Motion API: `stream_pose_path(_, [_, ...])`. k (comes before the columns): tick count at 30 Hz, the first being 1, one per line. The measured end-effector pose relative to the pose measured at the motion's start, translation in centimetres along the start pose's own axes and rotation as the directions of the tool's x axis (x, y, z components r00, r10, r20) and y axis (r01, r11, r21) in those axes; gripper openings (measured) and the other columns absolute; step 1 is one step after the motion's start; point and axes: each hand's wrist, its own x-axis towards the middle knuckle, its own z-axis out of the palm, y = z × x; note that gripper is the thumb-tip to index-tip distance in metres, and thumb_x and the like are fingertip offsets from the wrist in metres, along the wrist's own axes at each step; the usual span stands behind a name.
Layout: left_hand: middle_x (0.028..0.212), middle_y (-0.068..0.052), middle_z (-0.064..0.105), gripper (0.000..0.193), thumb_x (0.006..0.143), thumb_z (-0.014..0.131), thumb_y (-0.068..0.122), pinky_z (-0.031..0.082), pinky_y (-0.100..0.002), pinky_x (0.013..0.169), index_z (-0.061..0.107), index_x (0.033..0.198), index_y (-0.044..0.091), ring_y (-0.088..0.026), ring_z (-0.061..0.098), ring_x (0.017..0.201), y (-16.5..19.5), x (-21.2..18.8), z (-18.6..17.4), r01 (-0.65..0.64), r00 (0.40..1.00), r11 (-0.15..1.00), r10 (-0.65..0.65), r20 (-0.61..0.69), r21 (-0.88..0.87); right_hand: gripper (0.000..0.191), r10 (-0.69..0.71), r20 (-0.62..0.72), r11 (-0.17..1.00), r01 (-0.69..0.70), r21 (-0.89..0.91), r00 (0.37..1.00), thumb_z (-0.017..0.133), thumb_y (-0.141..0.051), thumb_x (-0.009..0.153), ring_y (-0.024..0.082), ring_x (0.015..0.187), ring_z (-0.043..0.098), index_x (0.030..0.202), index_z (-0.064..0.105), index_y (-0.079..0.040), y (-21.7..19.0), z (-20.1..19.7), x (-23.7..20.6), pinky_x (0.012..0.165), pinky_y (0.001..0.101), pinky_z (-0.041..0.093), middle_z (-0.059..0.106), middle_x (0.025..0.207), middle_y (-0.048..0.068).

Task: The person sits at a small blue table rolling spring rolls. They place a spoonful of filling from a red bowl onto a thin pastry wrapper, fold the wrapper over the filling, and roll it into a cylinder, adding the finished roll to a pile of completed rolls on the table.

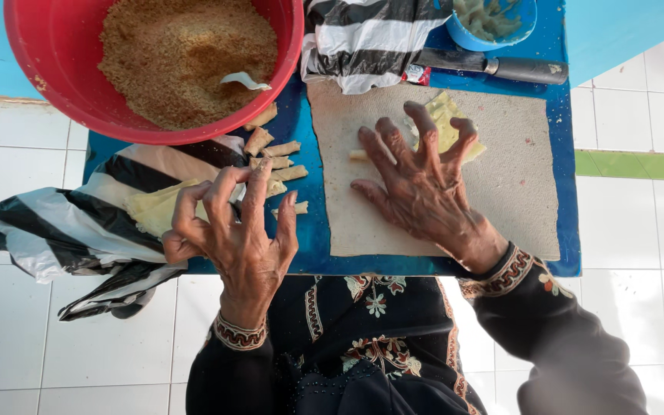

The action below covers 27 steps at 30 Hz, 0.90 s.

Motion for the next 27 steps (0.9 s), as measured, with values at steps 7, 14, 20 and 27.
stream_pose_path(7, [0.133, 0.001, 0.053, 0.045, 0.103, 0.077, 0.044, 0.02, -0.05, 0.103, 0.064, 0.14, 0.021, -0.03, 0.04, 0.129, -0.7, -0.3, 0.8, 0.058, 0.997, 0.998, -0.059, -0.043, -0.033, 0.061, 0.07, -0.003, 0.992, -0.07, 0.101, 0.998, 0.081, -0.029, 0.091, 0.035, 0.136, 0.036, 0.145, 0.062, -0.009, 0.8, 0.8, 0.0, 0.101, 0.0568, 0.027, 0.053, 0.141, 0.006])
stream_pose_path(14, [0.136, -0.004, 0.049, 0.044, 0.103, 0.076, 0.033, 0.028, -0.052, 0.113, 0.06, 0.141, 0.019, -0.032, 0.039, 0.132, -0.8, -0.8, 1.2, 0.148, 0.983, 0.969, -0.165, -0.076, -0.196, 0.023, 0.111, -0.101, 0.969, -0.085, 0.231, 0.989, 0.082, -0.024, 0.092, 0.031, 0.126, 0.048, 0.113, 0.074, -0.016, 0.4, 0.6, 0.9, 0.101, 0.0518, 0.026, 0.069, 0.117, -0.001])
stream_pose_path(20, [0.135, -0.003, 0.052, 0.045, 0.098, 0.074, 0.017, 0.027, -0.05, 0.106, 0.058, 0.14, 0.018, -0.029, 0.043, 0.131, -1.0, -0.4, 0.4, 0.149, 0.987, 0.96, -0.159, -0.025, -0.236, 0.015, 0.047, -0.085, 0.873, 0.001, 0.487, 0.995, 0.076, -0.025, 0.1, 0.024, 0.112, 0.055, 0.111, 0.076, -0.015, -1.5, 0.9, 3.6, 0.094, 0.0468, 0.033, 0.074, 0.101, -0.001])
stream_pose_path(27, [0.135, 0.001, 0.058, 0.049, 0.097, 0.071, 0.01, 0.024, -0.049, 0.098, 0.057, 0.143, 0.018, -0.026, 0.047, 0.13, -1.1, -0.1, -0.1, 0.095, 0.995, 0.982, -0.095, 0.005, -0.16, 0.014, 0.045, -0.005, 0.807, -0.034, 0.59, 0.999, 0.07, -0.021, 0.1, 0.026, 0.106, 0.054, 0.111, 0.077, -0.015, -4.0, 1.2, 6.9, 0.091, 0.0498, 0.042, 0.074, 0.098, -0.001])
